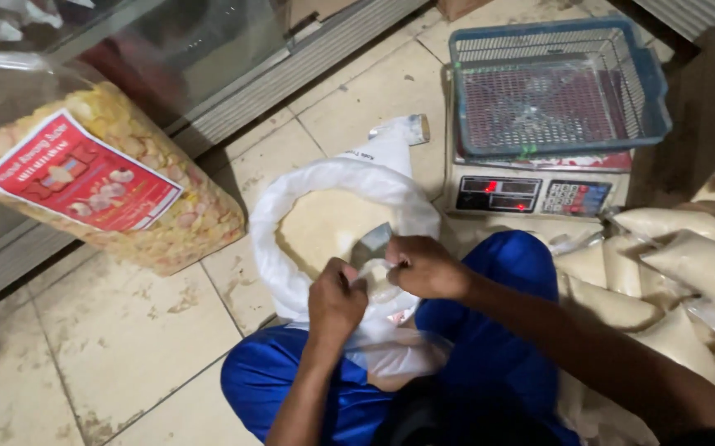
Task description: Scooping powder from a large bulk sack into smaller plastic bags and weighing them on a digital scale for individual sale.
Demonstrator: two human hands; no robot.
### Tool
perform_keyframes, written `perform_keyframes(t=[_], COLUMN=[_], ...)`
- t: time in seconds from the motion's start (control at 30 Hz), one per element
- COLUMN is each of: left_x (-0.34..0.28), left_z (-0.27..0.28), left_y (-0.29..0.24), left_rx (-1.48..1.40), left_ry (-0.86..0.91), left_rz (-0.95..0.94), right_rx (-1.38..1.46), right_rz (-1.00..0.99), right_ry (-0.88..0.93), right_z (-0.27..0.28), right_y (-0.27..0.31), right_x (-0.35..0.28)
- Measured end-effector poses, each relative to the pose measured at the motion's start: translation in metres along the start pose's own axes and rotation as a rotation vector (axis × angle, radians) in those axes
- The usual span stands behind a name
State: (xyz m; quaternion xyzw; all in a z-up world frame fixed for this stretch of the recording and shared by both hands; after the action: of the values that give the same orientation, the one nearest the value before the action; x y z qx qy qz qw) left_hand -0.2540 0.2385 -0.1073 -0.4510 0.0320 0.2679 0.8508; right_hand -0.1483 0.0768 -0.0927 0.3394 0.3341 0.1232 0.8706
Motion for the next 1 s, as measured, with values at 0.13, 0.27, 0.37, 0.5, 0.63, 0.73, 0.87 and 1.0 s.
perform_keyframes(t=[0.13, 0.27, 0.37, 0.5, 0.63, 0.73, 0.87, 1.0], left_x=[-0.015, -0.027, -0.034, -0.017, -0.02, -0.012, -0.014, -0.012], left_z=[-0.015, -0.011, -0.008, -0.012, 0.004, 0.007, 0.001, -0.021], left_y=[0.009, -0.009, -0.021, -0.024, -0.043, -0.049, -0.043, -0.02], left_rx=[-0.338, -0.542, -0.684, -0.612, -0.191, 0.147, 0.178, -0.255], left_ry=[-0.057, -0.105, -0.121, -0.085, -0.016, 0.028, 0.035, 0.016], left_rz=[0.027, 0.013, 0.031, 0.002, -0.06, -0.172, -0.227, -0.213], right_rx=[0.676, 0.926, 0.882, 0.292, -0.21, -0.426, -0.216, 0.366], right_rz=[-0.219, -0.3, -0.268, 0.046, 0.141, 0.179, 0.14, 0.108], right_ry=[0.151, 0.115, 0.163, -0.005, -0.162, -0.137, -0.165, 0.082], right_z=[-0.037, -0.033, -0.021, 0.016, 0.038, 0.037, 0.035, 0.012], right_y=[-0.027, -0.018, -0.017, -0.016, 0.002, 0.013, 0.024, -0.017], right_x=[0.006, -0.018, -0.019, -0.008, -0.027, -0.038, -0.046, -0.006])
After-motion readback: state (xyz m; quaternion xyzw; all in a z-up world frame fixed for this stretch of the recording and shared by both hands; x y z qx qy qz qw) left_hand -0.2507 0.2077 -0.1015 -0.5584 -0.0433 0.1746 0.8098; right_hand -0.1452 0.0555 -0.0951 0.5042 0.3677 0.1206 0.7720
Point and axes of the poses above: each hand's wrist, its own x-axis towards the middle knuckle, its own z-axis out of the back of the hand, y = z × x, the point moved 5 cm from there along x, towards the middle knuckle, and after that the axes turned 6 degrees about -z, right-handed, at the moved point
